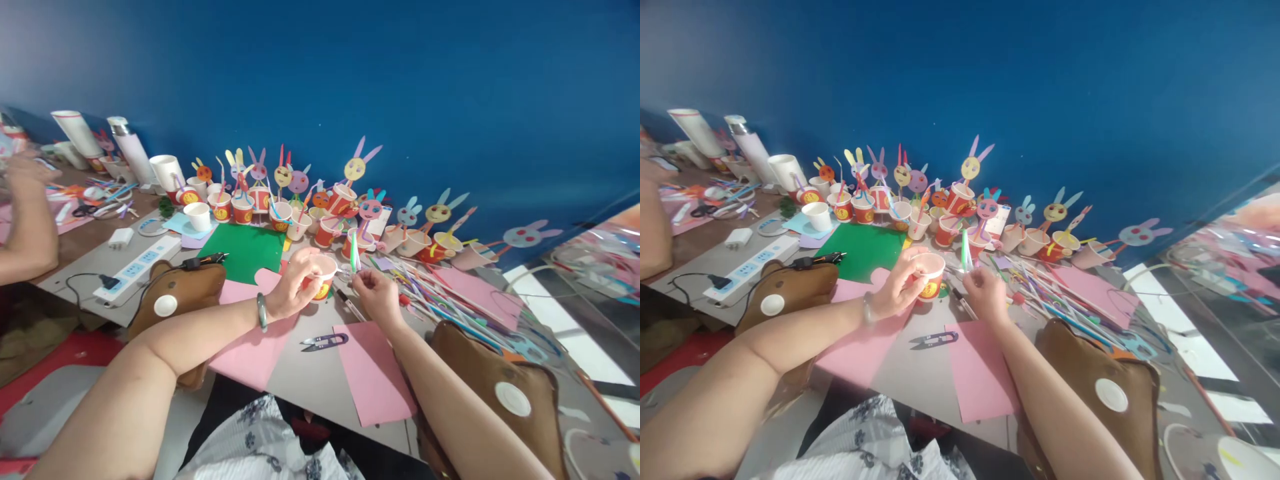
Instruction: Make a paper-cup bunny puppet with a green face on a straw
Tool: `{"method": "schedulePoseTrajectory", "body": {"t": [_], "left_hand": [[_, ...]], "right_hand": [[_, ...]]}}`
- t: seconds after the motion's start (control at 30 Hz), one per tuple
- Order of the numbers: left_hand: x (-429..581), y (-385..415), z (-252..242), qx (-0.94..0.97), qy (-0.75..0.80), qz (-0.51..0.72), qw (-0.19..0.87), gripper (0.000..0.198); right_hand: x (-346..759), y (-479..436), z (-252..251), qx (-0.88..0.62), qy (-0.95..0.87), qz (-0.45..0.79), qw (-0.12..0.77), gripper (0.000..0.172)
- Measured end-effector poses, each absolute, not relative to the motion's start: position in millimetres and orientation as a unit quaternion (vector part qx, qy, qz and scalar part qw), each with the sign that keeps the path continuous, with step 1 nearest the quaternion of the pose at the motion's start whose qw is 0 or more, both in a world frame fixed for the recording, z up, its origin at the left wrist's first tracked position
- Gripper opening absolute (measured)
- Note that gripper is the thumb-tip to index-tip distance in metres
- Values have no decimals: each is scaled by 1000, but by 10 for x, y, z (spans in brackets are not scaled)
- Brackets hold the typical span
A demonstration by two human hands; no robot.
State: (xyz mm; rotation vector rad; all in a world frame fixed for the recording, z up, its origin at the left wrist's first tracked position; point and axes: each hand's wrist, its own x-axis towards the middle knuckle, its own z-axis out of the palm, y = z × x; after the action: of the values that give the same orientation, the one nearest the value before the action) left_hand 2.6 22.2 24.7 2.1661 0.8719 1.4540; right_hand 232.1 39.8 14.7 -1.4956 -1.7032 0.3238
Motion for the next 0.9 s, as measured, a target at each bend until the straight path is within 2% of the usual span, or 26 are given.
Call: {"method": "schedulePoseTrajectory", "body": {"t": [0.1, 0.23, 0.47, 0.63, 0.73, 0.9], "left_hand": [[90, 186, 154, 795, 299, 472, 238, 10], [126, 155, 92, 811, 292, 428, 270, 4], [153, 130, 116, 822, 258, 412, 297, 18], [163, 189, 52, 830, 238, 391, 319, 29], [160, 224, -18, 819, 228, 403, 339, 43], [173, 242, -65, 786, 256, 408, 387, 83]], "right_hand": [[2325, 403, 253, -585, -642, 169, 466, 20], [2259, 347, 375, -544, -554, 253, 578, 17], [2108, 158, 489, -482, -559, 312, 598, 16], [2072, 87, 517, -461, -570, 332, 594, 29], [2078, 85, 525, -445, -560, 364, 596, 38], [2097, 112, 522, -413, -575, 400, 582, 53]]}}
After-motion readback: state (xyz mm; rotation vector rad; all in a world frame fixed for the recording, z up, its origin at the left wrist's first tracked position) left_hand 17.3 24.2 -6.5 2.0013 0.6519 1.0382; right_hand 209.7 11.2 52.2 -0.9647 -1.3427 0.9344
